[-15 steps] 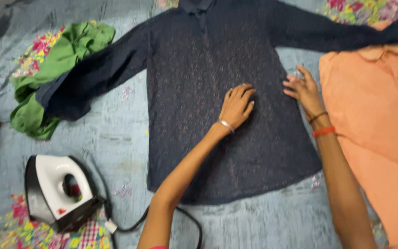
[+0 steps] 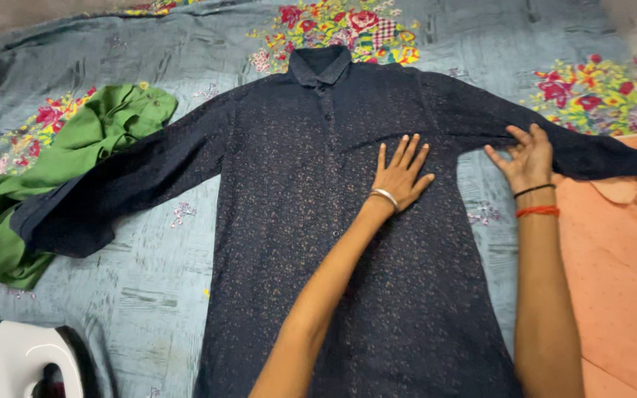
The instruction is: The person irons a dark blue patterned shirt laid out on a bed. They smooth the fabric, use a white and black iron to press the body and sleeves, and fold the shirt in half before placing it on top of a peach-colored shirt.
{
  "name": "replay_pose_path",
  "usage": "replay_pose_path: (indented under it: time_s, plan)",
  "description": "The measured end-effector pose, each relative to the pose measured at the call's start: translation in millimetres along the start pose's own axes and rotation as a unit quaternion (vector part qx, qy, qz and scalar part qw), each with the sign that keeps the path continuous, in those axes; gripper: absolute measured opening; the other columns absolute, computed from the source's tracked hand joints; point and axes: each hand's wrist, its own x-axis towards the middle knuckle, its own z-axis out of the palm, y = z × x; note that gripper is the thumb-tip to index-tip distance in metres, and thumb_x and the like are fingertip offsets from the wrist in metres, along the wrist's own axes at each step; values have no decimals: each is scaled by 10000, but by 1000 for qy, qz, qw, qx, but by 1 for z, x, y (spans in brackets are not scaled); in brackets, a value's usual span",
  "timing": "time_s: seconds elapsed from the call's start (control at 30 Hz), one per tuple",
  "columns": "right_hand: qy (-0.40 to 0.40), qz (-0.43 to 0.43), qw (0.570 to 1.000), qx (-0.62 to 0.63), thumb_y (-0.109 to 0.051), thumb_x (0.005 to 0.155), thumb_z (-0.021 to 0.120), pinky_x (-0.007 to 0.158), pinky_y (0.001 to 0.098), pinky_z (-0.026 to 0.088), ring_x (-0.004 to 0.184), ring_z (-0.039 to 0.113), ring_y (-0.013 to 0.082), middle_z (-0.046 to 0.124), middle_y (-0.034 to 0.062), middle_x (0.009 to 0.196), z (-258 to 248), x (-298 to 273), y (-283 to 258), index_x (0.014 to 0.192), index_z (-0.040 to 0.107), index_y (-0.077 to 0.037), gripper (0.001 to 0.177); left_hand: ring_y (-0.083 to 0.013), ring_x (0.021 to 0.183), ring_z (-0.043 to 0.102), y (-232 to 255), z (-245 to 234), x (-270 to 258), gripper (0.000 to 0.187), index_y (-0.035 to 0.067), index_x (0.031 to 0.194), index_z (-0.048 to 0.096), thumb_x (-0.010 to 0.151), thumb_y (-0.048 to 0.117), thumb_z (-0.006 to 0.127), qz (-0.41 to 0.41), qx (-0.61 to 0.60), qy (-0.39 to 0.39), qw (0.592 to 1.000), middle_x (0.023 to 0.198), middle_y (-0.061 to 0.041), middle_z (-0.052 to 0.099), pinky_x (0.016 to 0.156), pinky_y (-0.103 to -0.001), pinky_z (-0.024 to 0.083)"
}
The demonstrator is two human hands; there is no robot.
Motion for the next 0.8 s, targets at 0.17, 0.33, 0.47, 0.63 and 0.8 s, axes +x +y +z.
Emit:
replay_pose_path:
  time_s: [0.17, 0.33, 0.47, 0.63, 0.8]
  plan:
    - [184, -176, 624, -738, -400, 965, 689, 816, 595, 537, 950, 675, 486, 717, 271, 1044, 52, -28, -38, 1178, 747, -79, 390, -270, 1598, 103, 8, -22, 6, 723, 196, 1598, 351, 995, 590, 415, -4, 8, -20, 1000, 1714, -100, 168, 1246, -648, 13]
    - [135, -251, 518, -807, -334, 1037, 670, 777, 572, 543, 892, 695, 473, 731, 260, 973, 121, -28, -27, 1136, 792, -110, 274, -288, 1603, 121, 9, -27, 8, 674, 175, 1571, 392, 1002, 531, 449, -8, -17, 1, 1000, 1708, -134, 196, 1244, -654, 37]
    - [60, -316, 561, -763, -365, 1010, 679, 738, 577, 525, 864, 672, 492, 717, 270, 945, 143, 55, -10, 1333, 758, -139, 402, -297, 1604, 156, 8, -28, 10, 693, 129, 1573, 396, 996, 505, 478, -16, -34, 35, 999, 1699, -157, 234, 1266, -637, 73]
    - [-13, -242, 619, -747, -343, 909, 758, 831, 535, 534, 951, 686, 442, 742, 227, 984, 120, 149, 33, 1138, 725, -74, 355, -308, 1622, 176, 9, -30, 10, 694, 98, 1582, 401, 1011, 486, 474, -29, -60, 75, 995, 1716, -174, 254, 1290, -608, 91]
    - [47, -210, 578, -787, -294, 1000, 771, 888, 534, 544, 1016, 691, 465, 727, 273, 1032, 125, 175, 46, 1081, 709, 21, 331, -338, 1587, 201, 10, -35, 13, 702, 67, 1549, 421, 991, 483, 514, -43, -121, 77, 989, 1671, -201, 282, 1270, -625, 100]
